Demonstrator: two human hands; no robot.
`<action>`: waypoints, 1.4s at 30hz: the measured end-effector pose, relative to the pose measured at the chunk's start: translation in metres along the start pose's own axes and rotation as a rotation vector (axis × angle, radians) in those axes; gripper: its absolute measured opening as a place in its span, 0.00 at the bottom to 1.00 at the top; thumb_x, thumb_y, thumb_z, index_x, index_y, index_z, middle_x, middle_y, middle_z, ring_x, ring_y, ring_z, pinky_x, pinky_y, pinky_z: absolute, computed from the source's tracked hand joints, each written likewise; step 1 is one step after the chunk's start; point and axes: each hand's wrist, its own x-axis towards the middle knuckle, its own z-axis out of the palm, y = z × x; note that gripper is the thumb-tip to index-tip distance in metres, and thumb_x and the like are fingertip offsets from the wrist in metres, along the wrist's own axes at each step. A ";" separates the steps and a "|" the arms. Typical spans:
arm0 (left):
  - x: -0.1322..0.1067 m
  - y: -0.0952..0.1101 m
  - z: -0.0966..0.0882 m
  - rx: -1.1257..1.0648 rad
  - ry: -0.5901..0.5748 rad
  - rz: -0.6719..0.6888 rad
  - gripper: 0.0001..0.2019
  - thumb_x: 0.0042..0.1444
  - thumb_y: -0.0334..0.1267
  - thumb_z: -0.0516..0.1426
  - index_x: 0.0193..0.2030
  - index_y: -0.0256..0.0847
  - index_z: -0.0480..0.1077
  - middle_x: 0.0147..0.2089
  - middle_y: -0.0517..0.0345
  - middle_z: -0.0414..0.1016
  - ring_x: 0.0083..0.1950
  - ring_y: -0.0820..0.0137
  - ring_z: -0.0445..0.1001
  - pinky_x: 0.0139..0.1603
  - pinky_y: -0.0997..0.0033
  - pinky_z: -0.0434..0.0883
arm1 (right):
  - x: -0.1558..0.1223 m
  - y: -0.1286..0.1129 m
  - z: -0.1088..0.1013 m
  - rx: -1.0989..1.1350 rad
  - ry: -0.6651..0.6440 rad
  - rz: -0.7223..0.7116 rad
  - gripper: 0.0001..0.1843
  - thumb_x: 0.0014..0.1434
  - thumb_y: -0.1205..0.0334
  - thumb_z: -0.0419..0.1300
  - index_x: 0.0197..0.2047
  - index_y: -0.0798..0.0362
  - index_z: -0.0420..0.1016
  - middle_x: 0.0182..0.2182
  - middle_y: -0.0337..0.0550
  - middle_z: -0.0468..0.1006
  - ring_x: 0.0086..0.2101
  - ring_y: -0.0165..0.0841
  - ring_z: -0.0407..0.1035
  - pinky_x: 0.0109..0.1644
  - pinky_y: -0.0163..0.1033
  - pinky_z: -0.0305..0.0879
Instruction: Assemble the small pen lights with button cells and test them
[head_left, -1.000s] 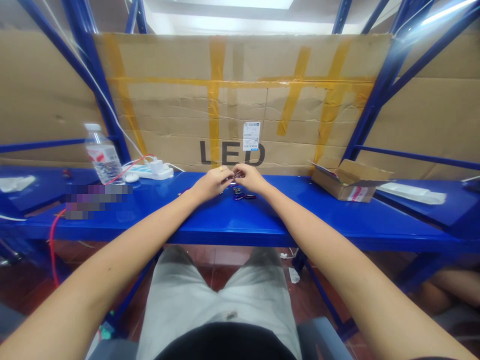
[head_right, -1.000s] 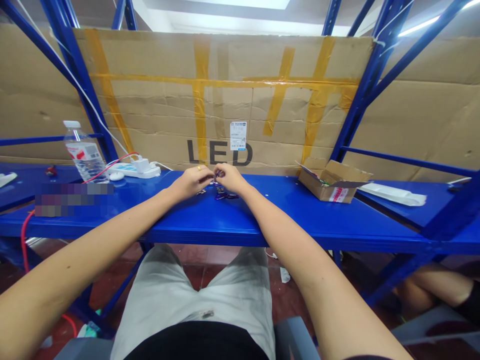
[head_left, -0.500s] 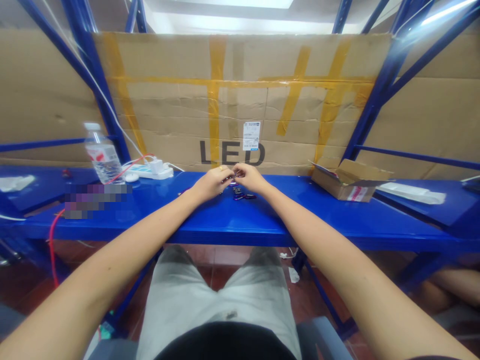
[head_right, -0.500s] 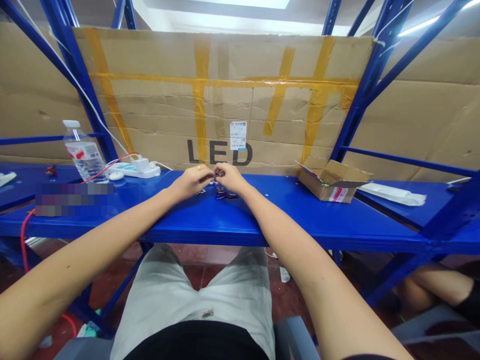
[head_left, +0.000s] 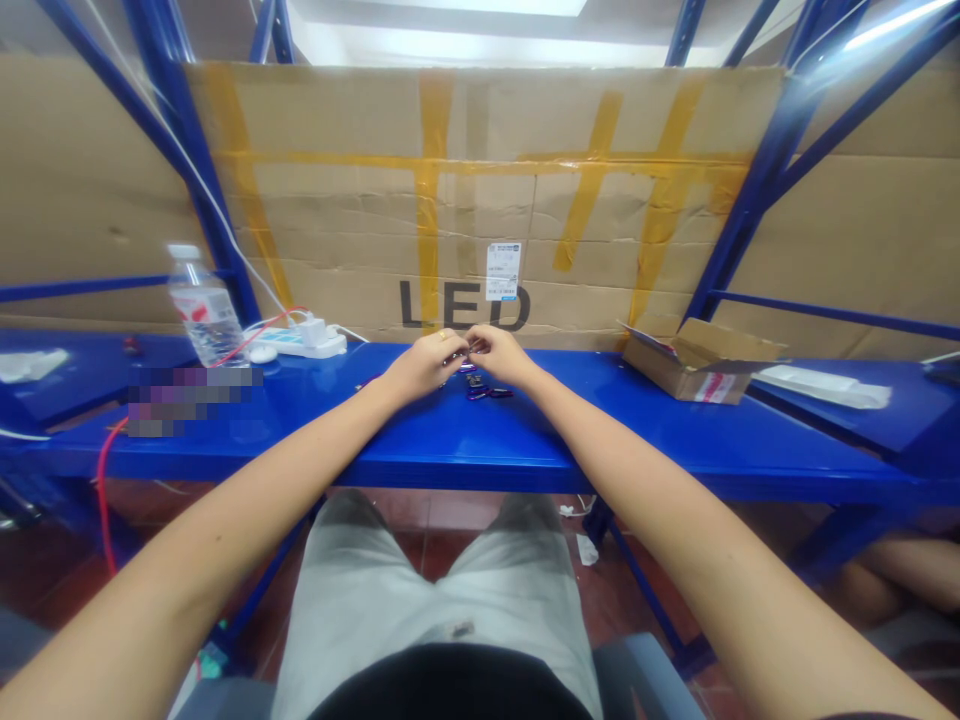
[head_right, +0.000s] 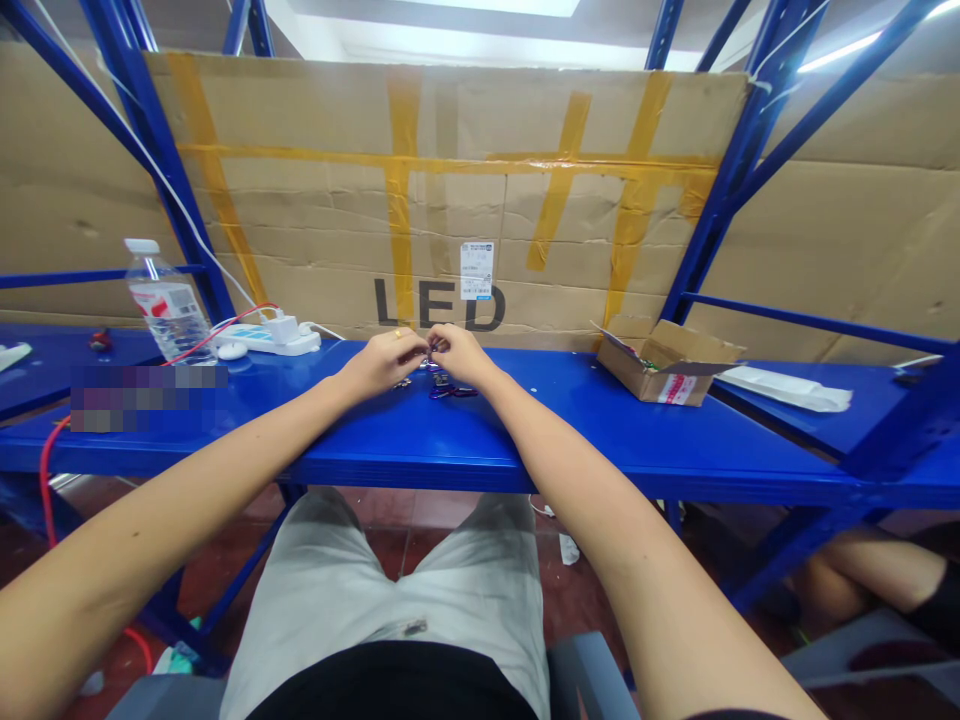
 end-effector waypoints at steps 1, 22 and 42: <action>0.000 0.000 0.000 0.001 -0.003 -0.002 0.06 0.67 0.33 0.54 0.44 0.39 0.73 0.39 0.52 0.76 0.41 0.68 0.76 0.43 0.69 0.72 | 0.000 0.000 0.000 0.002 0.000 0.000 0.08 0.48 0.72 0.58 0.33 0.53 0.73 0.33 0.40 0.76 0.36 0.34 0.69 0.42 0.39 0.66; 0.001 0.003 -0.004 -0.036 0.021 -0.027 0.06 0.64 0.31 0.56 0.45 0.39 0.72 0.38 0.53 0.77 0.40 0.68 0.76 0.43 0.69 0.72 | 0.000 -0.001 -0.001 0.000 0.003 -0.003 0.09 0.47 0.71 0.57 0.34 0.52 0.72 0.32 0.40 0.75 0.35 0.34 0.68 0.42 0.40 0.66; 0.000 0.004 -0.003 -0.119 -0.061 -0.285 0.06 0.58 0.29 0.58 0.42 0.39 0.70 0.32 0.60 0.75 0.31 0.72 0.73 0.35 0.72 0.69 | 0.004 0.006 -0.005 -0.171 0.023 -0.121 0.15 0.55 0.73 0.59 0.40 0.51 0.85 0.37 0.44 0.74 0.38 0.35 0.70 0.49 0.43 0.68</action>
